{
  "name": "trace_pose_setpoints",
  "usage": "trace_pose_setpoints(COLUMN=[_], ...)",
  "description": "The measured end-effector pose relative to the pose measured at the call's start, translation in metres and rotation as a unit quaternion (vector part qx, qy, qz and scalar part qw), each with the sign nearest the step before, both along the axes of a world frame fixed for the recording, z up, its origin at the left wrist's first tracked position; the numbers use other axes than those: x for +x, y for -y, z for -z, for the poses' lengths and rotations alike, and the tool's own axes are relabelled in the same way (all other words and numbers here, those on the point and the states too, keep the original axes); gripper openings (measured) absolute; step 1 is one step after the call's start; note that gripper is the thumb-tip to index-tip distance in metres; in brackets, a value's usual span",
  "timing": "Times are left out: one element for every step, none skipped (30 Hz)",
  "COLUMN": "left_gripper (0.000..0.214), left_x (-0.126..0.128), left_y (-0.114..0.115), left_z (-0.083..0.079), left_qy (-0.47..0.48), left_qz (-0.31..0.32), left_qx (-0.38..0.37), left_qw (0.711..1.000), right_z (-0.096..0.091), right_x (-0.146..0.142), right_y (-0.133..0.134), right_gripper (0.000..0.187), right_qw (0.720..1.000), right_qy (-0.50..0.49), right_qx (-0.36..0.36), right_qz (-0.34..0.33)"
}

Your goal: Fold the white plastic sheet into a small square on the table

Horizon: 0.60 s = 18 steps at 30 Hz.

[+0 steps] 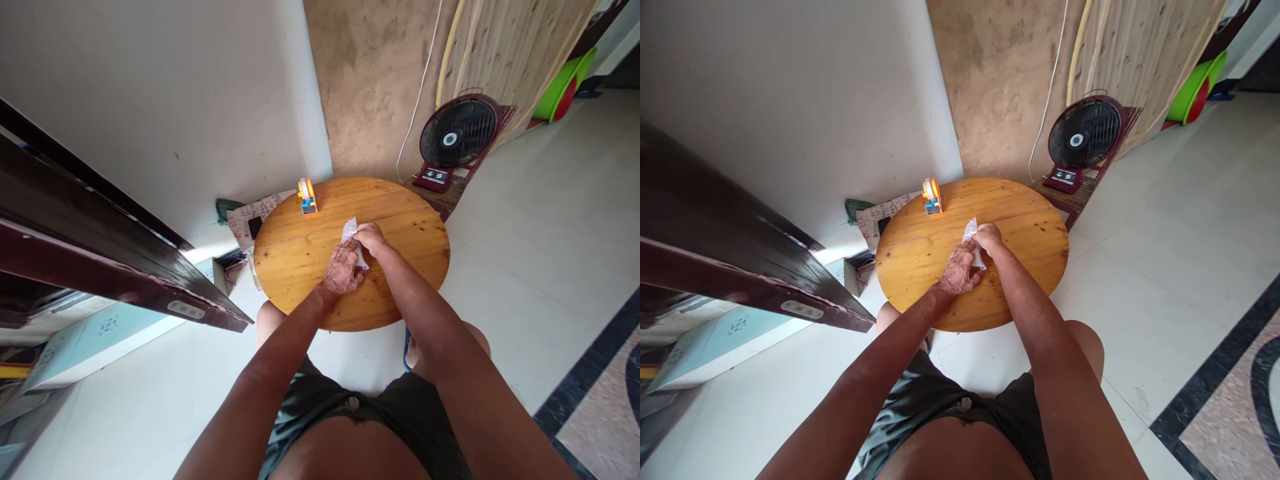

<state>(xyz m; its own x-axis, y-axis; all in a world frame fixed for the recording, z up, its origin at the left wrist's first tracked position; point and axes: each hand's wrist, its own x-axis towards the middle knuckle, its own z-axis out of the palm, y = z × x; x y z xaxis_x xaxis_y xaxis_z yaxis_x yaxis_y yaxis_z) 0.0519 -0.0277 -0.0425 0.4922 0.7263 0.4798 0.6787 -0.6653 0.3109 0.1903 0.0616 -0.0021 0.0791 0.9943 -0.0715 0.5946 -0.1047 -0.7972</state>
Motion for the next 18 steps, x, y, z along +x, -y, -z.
trace_pose_setpoints(left_gripper=[0.055,0.052,0.049,0.045,0.042,0.04,0.039,0.039,0.039,0.039,0.039,0.039,0.039,0.04,0.042,0.045,0.047,0.05], left_x=[0.0,-0.001,-0.001,-0.001,-0.002,-0.002,-0.002,-0.002,-0.002,-0.002,-0.002,-0.002,-0.002,-0.002,-0.002,-0.002,-0.002,-0.002], left_y=[-0.002,-0.003,-0.004,-0.005,-0.005,-0.005,-0.005,-0.005,-0.005,-0.004,-0.004,-0.004,-0.004,-0.004,-0.005,-0.005,-0.006,-0.006], left_z=[-0.001,-0.002,-0.003,-0.003,-0.004,-0.005,-0.005,-0.005,-0.005,-0.005,-0.004,-0.004,-0.004,-0.003,-0.003,-0.003,-0.004,-0.004], left_qy=[0.003,0.004,0.004,0.003,0.002,0.002,0.004,0.008,0.012,0.015,0.018,0.02,0.021,0.021,0.02,0.02,0.02,0.021], left_qz=[0.004,0.008,0.009,0.009,0.008,0.007,0.008,0.01,0.012,0.015,0.017,0.018,0.019,0.018,0.017,0.015,0.012,0.008], left_qx=[0.001,0.001,-0.001,-0.004,-0.006,-0.008,-0.006,-0.003,0.001,0.007,0.011,0.013,0.012,0.008,0.0,-0.009,-0.018,-0.025], left_qw=[1.0,1.0,1.0,1.0,1.0,1.0,1.0,1.0,1.0,1.0,1.0,1.0,1.0,1.0,1.0,1.0,1.0,0.999], right_z=[0.001,0.002,0.003,0.003,0.003,0.003,0.003,0.003,0.003,0.004,0.004,0.004,0.004,0.005,0.004,0.004,0.003,0.001], right_x=[0.001,0.002,0.002,0.002,0.002,0.003,0.002,0.002,0.002,0.003,0.003,0.003,0.004,0.005,0.006,0.006,0.007,0.007], right_y=[0.0,-0.001,-0.002,-0.003,-0.005,-0.007,-0.009,-0.011,-0.013,-0.015,-0.017,-0.019,-0.02,-0.022,-0.024,-0.026,-0.027,-0.029], right_gripper=[0.009,0.01,0.01,0.01,0.011,0.012,0.013,0.015,0.016,0.018,0.019,0.021,0.022,0.023,0.025,0.027,0.029,0.031], right_qw=[1.0,1.0,1.0,0.999,0.999,0.999,0.999,0.999,0.999,0.999,0.999,0.999,0.999,0.998,0.998,0.996,0.995,0.992], right_qy=[0.003,0.01,0.019,0.031,0.041,0.047,0.049,0.046,0.043,0.04,0.04,0.042,0.048,0.058,0.07,0.084,0.102,0.122], right_qx=[-0.001,-0.003,-0.007,-0.01,-0.014,-0.015,-0.015,-0.014,-0.012,-0.011,-0.01,-0.01,-0.01,-0.009,-0.008,-0.007,-0.008,-0.011], right_qz=[0.0,0.0,0.002,0.004,0.007,0.009,0.01,0.011,0.012,0.013,0.013,0.013,0.011,0.009,0.006,0.002,-0.006,-0.016])
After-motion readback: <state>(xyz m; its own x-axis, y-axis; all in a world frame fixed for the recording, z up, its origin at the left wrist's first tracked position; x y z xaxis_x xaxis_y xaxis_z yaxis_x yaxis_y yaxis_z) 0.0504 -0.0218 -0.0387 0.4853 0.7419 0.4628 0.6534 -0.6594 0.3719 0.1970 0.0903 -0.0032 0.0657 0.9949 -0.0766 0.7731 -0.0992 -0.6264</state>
